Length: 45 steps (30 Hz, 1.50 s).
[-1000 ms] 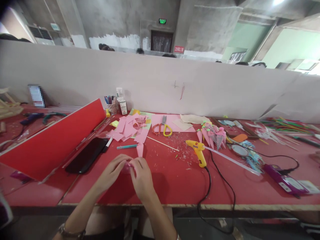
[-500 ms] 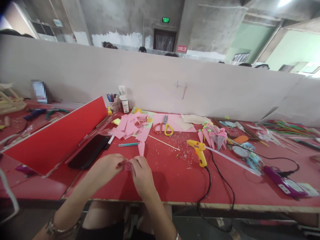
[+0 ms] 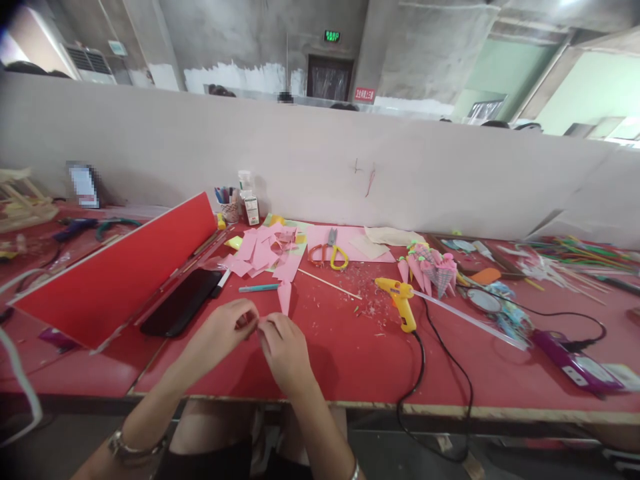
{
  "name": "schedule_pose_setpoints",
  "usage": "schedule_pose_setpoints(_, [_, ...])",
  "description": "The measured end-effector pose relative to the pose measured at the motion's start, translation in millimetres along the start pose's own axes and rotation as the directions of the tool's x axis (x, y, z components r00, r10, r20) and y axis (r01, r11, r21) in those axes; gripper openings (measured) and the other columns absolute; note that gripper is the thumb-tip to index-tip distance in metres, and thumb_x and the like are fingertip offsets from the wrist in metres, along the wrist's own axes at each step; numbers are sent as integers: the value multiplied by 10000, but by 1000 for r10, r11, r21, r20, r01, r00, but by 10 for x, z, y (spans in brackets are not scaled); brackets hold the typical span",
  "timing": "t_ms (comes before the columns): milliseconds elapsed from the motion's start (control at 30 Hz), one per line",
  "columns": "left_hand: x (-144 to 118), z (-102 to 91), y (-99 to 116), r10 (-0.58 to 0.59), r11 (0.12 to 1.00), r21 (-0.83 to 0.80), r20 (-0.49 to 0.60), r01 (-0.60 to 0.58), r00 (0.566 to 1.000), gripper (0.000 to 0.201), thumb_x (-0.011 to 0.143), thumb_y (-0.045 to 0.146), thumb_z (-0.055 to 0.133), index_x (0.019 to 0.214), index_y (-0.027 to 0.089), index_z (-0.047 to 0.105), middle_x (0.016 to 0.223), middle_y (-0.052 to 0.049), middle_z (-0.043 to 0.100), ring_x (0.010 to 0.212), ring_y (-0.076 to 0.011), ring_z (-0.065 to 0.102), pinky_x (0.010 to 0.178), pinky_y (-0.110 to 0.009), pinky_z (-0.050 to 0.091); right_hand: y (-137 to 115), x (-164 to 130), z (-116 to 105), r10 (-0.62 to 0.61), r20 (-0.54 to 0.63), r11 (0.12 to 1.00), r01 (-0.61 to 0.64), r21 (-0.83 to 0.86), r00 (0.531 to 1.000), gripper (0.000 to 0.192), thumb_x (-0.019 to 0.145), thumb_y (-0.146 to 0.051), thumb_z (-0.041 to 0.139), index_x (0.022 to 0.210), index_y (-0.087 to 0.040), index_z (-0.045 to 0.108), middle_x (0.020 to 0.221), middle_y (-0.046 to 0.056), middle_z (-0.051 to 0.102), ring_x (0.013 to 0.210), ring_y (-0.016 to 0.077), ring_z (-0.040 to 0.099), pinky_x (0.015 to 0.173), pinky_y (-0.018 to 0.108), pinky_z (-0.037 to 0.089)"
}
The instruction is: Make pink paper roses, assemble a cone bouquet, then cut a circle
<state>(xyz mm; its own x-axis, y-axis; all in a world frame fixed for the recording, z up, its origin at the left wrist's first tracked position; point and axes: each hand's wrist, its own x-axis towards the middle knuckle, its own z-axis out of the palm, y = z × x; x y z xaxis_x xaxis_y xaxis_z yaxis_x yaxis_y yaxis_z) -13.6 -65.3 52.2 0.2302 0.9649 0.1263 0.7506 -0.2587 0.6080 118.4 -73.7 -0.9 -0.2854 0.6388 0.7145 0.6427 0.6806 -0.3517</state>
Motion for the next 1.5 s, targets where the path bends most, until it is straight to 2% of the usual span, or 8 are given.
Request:
schedule_pose_setpoints(167, [1,77,-64,22,975,-219,-59,-35,998,129,718,212,417,616,182,490,621,-8,586,564,-140,516,541,-229,382,-18,16,-11,69,12,997,-69,-24,998,294,888,-219,319,867,-169,608,830,86,622,778,156,588,673,251,474])
schedule_pose_setpoints(500, [-31,187,-59,-28,975,-222,-166,-10,986,186,745,293,395,608,189,466,603,-7,558,572,-147,516,558,-253,400,23,17,-3,190,108,982,-189,-28,976,267,867,-198,360,885,-189,626,865,73,663,786,164,610,674,254,462])
schedule_pose_setpoints(767, [-9,251,-61,-9,967,-256,-105,-18,994,154,736,282,391,633,188,458,629,-19,548,588,-153,505,571,-256,387,-42,92,-38,459,159,873,-410,-266,874,78,780,-198,527,773,-177,602,651,45,652,570,186,601,470,241,352])
schedule_pose_setpoints(900, [5,243,-85,-23,955,-298,-78,-1,997,181,749,304,372,634,188,449,627,-14,539,594,-153,508,577,-256,386,-22,116,-89,384,231,923,-375,-85,894,115,792,-166,491,751,-183,597,757,40,658,671,161,612,565,224,413])
schedule_pose_setpoints(1000, [15,236,-102,-15,958,-286,-79,-8,997,199,764,319,357,641,187,441,633,-11,534,599,-151,506,579,-253,387,-10,125,-145,318,348,943,-331,-23,882,192,802,-142,444,906,-176,603,917,63,648,783,170,613,655,241,447])
schedule_pose_setpoints(1300, [14,269,-130,1,996,-86,-2,-1,1000,127,747,199,408,635,180,466,670,-33,575,623,-158,536,598,-258,400,-36,194,-257,311,709,949,-255,-188,633,324,798,-101,375,1063,-160,551,1137,79,547,908,208,591,788,305,435])
schedule_pose_setpoints(1400, [-12,301,-170,-10,997,-83,-62,5,998,132,751,197,406,646,177,483,660,-33,568,623,-161,545,608,-269,424,-45,205,-219,324,710,942,-278,-185,625,331,787,-80,376,1064,-152,543,1134,84,533,915,201,577,793,299,428])
schedule_pose_setpoints(1500, [-39,307,-240,80,992,-83,-112,-90,991,168,770,229,384,733,163,534,756,-61,581,709,-174,566,668,-295,458,-37,204,-174,314,674,936,-338,-101,669,285,769,-70,402,997,-132,561,1035,90,545,895,187,560,781,284,424])
